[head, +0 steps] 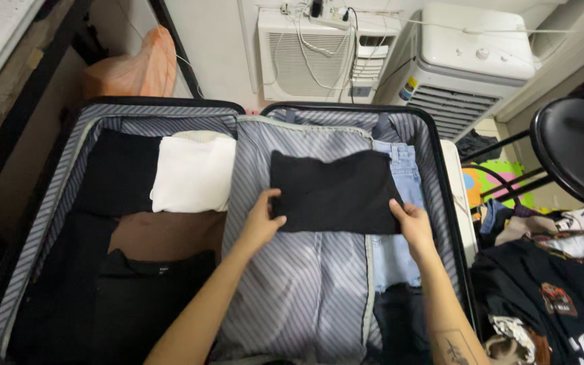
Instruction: The person packs clothing into a suitcase by folding a black shirt, a jersey, and an orange shirt, and placing them into the compartments of the luggage.
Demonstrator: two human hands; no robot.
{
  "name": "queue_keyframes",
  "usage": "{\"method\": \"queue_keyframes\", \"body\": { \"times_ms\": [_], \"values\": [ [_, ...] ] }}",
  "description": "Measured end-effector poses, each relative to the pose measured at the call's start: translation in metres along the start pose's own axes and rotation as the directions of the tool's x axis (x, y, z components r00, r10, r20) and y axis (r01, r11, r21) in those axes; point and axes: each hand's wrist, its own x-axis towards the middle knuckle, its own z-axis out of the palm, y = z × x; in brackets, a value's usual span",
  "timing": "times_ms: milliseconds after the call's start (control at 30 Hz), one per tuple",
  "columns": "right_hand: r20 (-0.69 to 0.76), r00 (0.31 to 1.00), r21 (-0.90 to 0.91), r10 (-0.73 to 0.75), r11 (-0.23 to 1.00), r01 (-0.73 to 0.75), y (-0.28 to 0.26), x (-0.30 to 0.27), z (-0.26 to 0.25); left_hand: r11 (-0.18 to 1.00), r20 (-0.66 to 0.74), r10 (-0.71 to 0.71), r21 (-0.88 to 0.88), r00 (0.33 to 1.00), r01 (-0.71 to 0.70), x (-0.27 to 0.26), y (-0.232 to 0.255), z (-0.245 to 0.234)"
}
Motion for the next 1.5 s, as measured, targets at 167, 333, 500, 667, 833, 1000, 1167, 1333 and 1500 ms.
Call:
{"method": "queue_keyframes", "body": {
  "times_ms": [167, 333, 500, 667, 833, 1000, 1167, 1333, 1500],
  "values": [
    [0.079, 0.988, -0.411, 0.133, 0.907, -0.089, 0.047, -0.026, -0.036, 0.954, 0.181, -0.284, 0.154, 0.942, 0.258, -0.027, 0.011, -0.020],
    [-0.061, 0.958, -0.461, -0.280, 0.859, 0.222, 0.031, -0.025, -0.031, 0.950, 0.032, -0.016, 0.313, 0.999, 0.005, -0.012, 0.026, -0.009],
    [-0.143, 0.904, -0.493, -0.403, 0.821, 0.288, 0.003, 0.019, 0.000, 0.836, -0.193, 0.418, 0.465, 0.888, -0.292, 0.031, 0.062, -0.011],
    [-0.199, 0.871, -0.279, -0.449, 0.878, 0.389, 0.047, 0.077, 0.006, 0.809, -0.119, 0.396, 0.515, 0.910, -0.284, 0.077, 0.059, -0.009],
    [-0.165, 0.955, 0.073, -0.245, 0.963, 0.259, 0.052, 0.115, -0.011, 0.817, -0.108, 0.228, 0.561, 0.968, -0.130, 0.131, 0.017, 0.001],
    [0.007, 0.998, 0.354, -0.065, 0.933, 0.058, 0.025, 0.129, -0.022, 0.853, -0.191, 0.143, 0.522, 0.971, -0.023, 0.163, 0.004, -0.001],
    [-0.179, 0.935, -0.304, -0.306, 0.921, 0.243, -0.013, 0.104, 0.002, 0.844, -0.267, 0.126, 0.535, 0.955, 0.039, 0.140, 0.030, 0.006],
    [-0.040, 0.539, -0.688, -0.841, 0.415, 0.596, -0.066, 0.008, 0.042, 0.835, -0.344, 0.480, 0.462, 0.807, -0.299, 0.076, 0.053, 0.009],
    [0.212, 0.536, -0.476, -0.817, 0.392, 0.787, -0.094, -0.122, 0.108, 0.858, -0.227, 0.151, 0.514, 0.962, -0.013, 0.024, 0.024, 0.007]
  ]
}}
